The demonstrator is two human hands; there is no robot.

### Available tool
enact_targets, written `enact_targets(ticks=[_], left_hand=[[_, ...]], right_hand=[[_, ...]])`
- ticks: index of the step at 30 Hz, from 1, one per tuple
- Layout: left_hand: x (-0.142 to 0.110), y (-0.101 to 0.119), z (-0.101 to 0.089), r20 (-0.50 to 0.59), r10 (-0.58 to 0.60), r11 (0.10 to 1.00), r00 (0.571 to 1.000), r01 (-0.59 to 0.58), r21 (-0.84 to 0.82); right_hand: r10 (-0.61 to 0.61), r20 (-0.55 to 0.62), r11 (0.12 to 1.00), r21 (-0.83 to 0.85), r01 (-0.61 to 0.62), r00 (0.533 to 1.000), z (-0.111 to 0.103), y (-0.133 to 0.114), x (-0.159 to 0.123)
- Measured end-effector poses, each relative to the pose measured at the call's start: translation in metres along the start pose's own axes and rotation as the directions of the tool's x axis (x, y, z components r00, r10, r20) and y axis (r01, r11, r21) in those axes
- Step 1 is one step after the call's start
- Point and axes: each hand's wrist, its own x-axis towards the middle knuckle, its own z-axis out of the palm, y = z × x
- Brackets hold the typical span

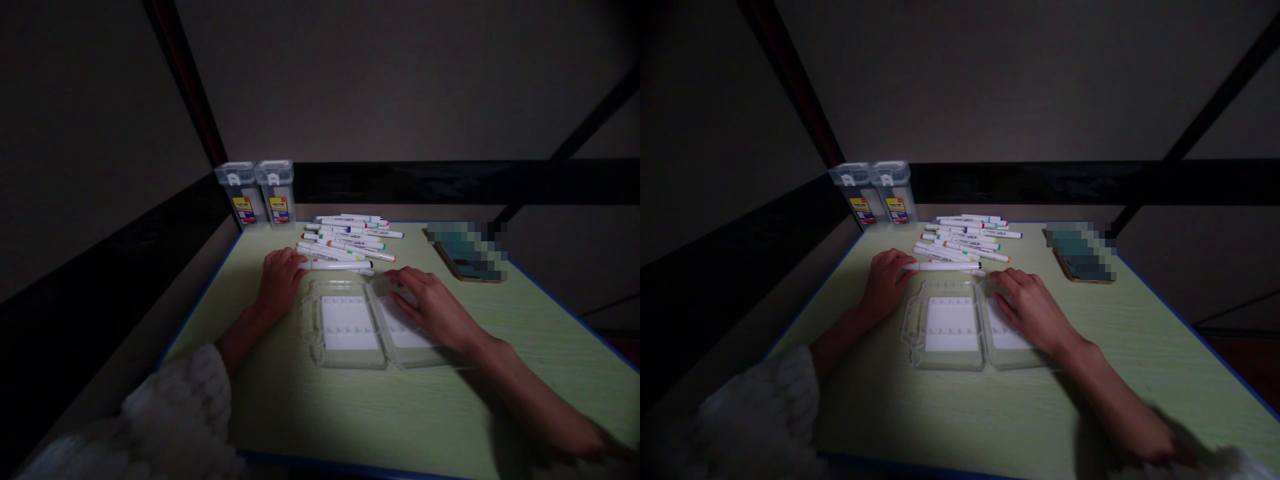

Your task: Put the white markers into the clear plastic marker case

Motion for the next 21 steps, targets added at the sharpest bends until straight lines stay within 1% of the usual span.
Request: enact_targets(ticks=[5,11,16,21], left_hand=[[-0.0009,0.0024,-0.0015,-0.035,0.008,1.0,0.999,-0.009,-0.015],[-0.0013,0.0058,-0.0045,-0.071,0.072,0.997,0.995,-0.073,-0.02],[-0.0023,0.0075,-0.0057,-0.086,0.078,0.997,0.993,-0.08,-0.023],[-0.0038,0.0087,-0.0067,-0.121,0.11,0.993,0.987,-0.115,-0.033]], right_hand=[[0.007,-0.05,1.0,0.008,-0.007,0.999,-0.0008,-0.0052,-0.001],[-0.001,-0.069,1.0,-0.007,0.0,0.998,-0.0019,-0.0078,-0.0021],[-0.014,-0.088,1.0,-0.005,0.013,0.996,-0.0017,-0.0074,-0.0025],[-0.02,-0.09,1.0,0.019,0.022,0.996,-0.0013,-0.0066,-0.0021]])
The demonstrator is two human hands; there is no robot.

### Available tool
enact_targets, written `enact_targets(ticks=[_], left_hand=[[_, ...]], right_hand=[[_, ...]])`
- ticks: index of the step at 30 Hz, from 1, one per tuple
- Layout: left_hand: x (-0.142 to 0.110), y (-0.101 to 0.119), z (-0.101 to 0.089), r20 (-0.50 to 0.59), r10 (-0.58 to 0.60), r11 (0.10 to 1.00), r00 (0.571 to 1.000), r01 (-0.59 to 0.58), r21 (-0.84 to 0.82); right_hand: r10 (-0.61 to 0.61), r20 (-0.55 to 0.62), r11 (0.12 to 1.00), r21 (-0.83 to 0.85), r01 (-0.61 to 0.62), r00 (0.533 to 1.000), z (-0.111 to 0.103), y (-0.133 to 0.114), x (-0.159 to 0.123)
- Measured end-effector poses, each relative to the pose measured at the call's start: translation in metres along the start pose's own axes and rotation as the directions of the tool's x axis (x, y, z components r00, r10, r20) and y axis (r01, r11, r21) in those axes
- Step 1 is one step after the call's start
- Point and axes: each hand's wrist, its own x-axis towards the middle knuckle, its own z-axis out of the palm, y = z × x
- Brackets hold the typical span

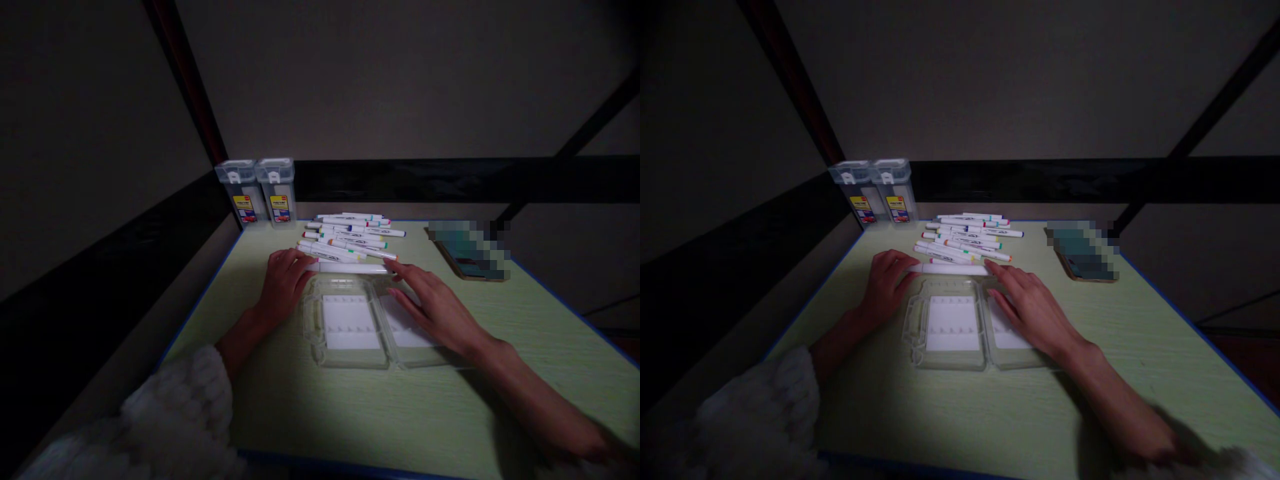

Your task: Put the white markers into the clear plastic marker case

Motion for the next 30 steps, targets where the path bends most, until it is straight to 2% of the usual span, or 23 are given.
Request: enact_targets(ticks=[8,16,20,26,30], left_hand=[[-0.002,-0.001,0.001,-0.001,0.034,0.996,0.999,-0.034,-0.086],[-0.001,0.0,0.0,0.013,0.046,0.988,0.999,-0.044,-0.151],[-0.001,-0.001,0.0,0.015,0.06,0.988,0.998,-0.057,-0.142],[0.0,-0.002,0.003,-0.044,0.097,0.986,0.994,-0.102,-0.135],[0.0,-0.002,0.003,-0.036,0.049,0.989,0.998,-0.053,-0.136]], right_hand=[[-0.053,-0.066,0.998,0.039,0.056,0.996,-0.003,-0.002,-0.001],[-0.15,-0.126,0.989,-0.01,0.15,0.981,-0.005,-0.006,-0.002],[-0.229,-0.148,0.973,-0.045,0.225,0.962,-0.007,-0.008,-0.003],[-0.342,-0.208,0.939,-0.04,0.341,0.916,-0.008,-0.015,-0.004],[-0.396,-0.232,0.916,-0.034,0.399,0.889,-0.009,-0.021,-0.004]])
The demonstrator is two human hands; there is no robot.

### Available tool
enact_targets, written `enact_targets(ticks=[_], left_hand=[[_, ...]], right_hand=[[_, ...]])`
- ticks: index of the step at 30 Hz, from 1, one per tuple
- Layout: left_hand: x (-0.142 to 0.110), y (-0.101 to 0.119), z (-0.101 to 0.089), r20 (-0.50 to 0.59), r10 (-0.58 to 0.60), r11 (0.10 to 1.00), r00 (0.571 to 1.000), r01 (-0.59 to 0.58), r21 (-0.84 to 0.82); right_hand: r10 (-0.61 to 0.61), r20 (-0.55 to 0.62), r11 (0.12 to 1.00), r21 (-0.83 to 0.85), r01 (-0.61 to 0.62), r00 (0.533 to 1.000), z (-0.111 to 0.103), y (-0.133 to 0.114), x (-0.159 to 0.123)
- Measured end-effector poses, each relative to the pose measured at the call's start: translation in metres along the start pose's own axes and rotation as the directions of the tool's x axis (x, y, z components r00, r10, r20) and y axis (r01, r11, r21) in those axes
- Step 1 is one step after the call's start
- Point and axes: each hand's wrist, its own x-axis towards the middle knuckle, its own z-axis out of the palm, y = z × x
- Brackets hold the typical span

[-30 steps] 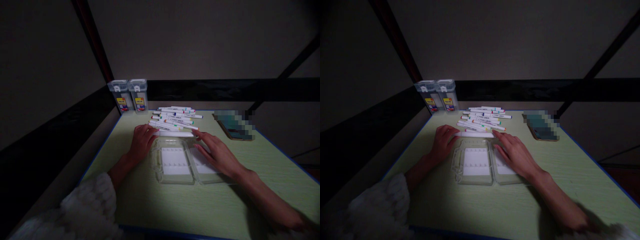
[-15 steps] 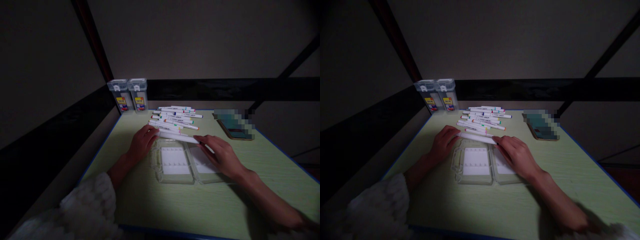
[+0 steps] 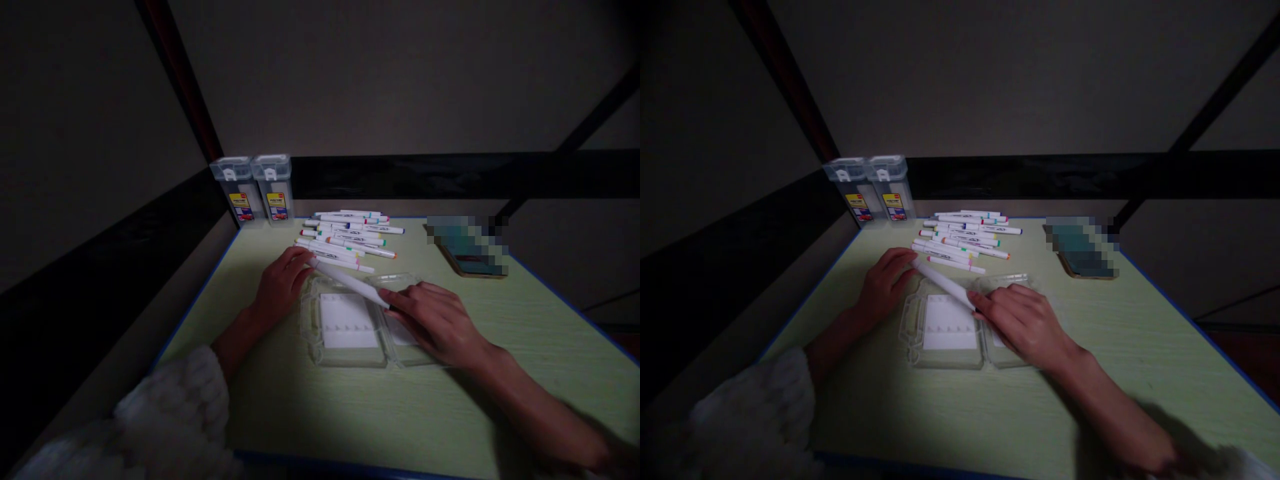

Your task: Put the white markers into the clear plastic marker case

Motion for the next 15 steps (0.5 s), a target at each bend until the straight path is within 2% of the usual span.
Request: enact_targets(ticks=[4,10,15], left_hand=[[-0.0001,0.0008,0.0014,0.034,-0.083,0.996,0.996,0.084,-0.025],[-0.0011,0.0028,0.0049,0.169,-0.145,0.989,0.975,0.148,-0.004],[-0.0006,0.0044,0.0046,0.16,-0.182,0.979,0.97,0.195,-0.067]], right_hand=[[-0.03,-0.003,0.999,0.013,0.03,1.0,0.0007,-0.0027,-0.0006],[-0.032,-0.065,0.998,0.058,0.036,0.997,0.0051,-0.0035,-0.0045],[-0.007,-0.111,0.997,0.078,0.016,0.994,0.0085,-0.0015,-0.008]])
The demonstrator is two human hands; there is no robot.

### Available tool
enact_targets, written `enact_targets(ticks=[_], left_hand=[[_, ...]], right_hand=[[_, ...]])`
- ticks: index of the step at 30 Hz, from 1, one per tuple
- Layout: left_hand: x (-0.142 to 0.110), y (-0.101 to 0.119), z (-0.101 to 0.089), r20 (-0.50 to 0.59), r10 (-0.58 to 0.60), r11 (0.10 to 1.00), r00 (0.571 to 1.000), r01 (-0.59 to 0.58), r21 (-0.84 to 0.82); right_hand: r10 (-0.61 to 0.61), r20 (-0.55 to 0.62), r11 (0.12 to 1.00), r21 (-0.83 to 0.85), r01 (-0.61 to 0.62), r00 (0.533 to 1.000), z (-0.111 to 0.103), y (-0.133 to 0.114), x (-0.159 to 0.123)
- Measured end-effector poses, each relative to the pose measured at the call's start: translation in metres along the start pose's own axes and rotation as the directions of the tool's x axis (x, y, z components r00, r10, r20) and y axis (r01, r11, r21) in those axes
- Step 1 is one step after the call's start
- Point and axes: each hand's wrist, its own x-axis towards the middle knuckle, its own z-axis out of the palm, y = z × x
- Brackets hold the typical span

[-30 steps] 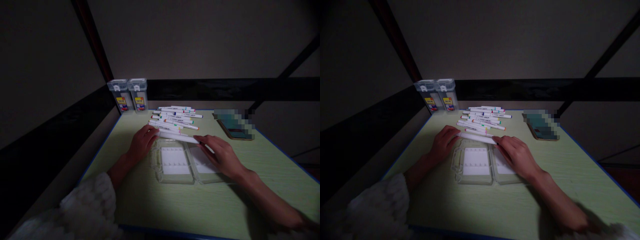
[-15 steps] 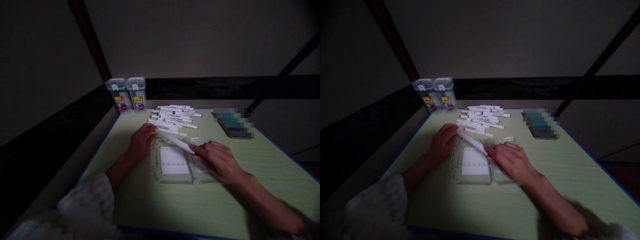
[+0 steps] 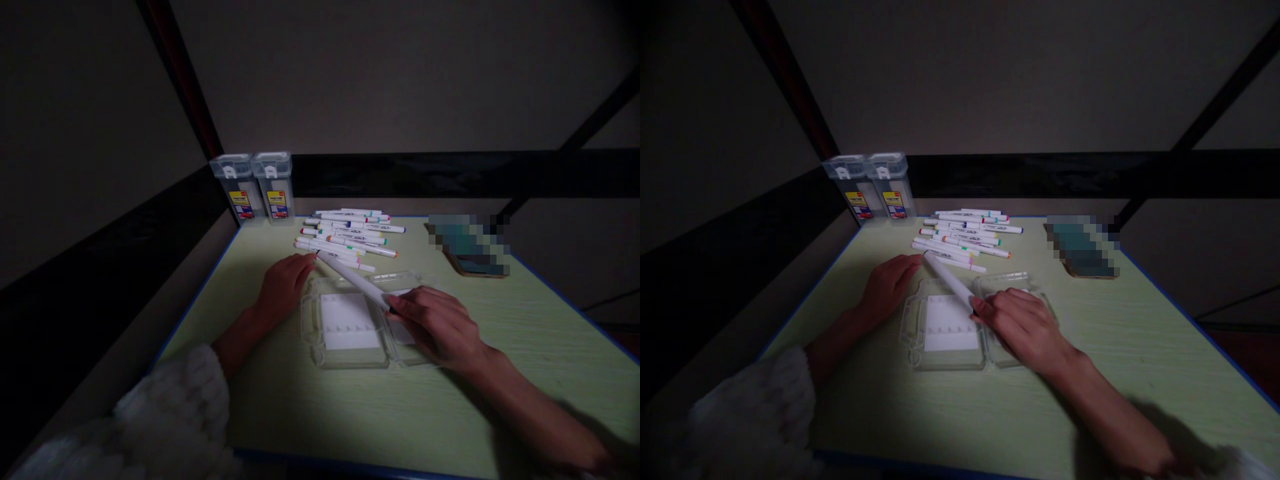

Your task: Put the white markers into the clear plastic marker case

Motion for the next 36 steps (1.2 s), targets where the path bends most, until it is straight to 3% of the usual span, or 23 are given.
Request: enact_targets(ticks=[11,21,28,36], left_hand=[[0.006,0.01,0.0,-0.033,-0.184,0.926,0.982,0.162,-0.341],[0.01,0.01,0.004,0.034,-0.313,0.728,0.949,0.262,-0.633],[0.01,0.005,0.008,0.064,-0.398,0.621,0.915,0.32,-0.716],[0.008,0.006,0.009,0.088,-0.42,0.605,0.903,0.352,-0.714]], right_hand=[[-0.048,0.0,0.999,-0.017,0.048,0.999,0.001,-0.002,0.001],[-0.136,0.004,0.989,-0.053,0.136,0.991,-0.002,-0.012,0.017],[-0.321,0.121,0.932,-0.138,0.336,0.939,0.002,-0.032,0.041],[-0.281,0.093,0.956,-0.064,0.288,0.955,0.014,-0.036,0.034]])
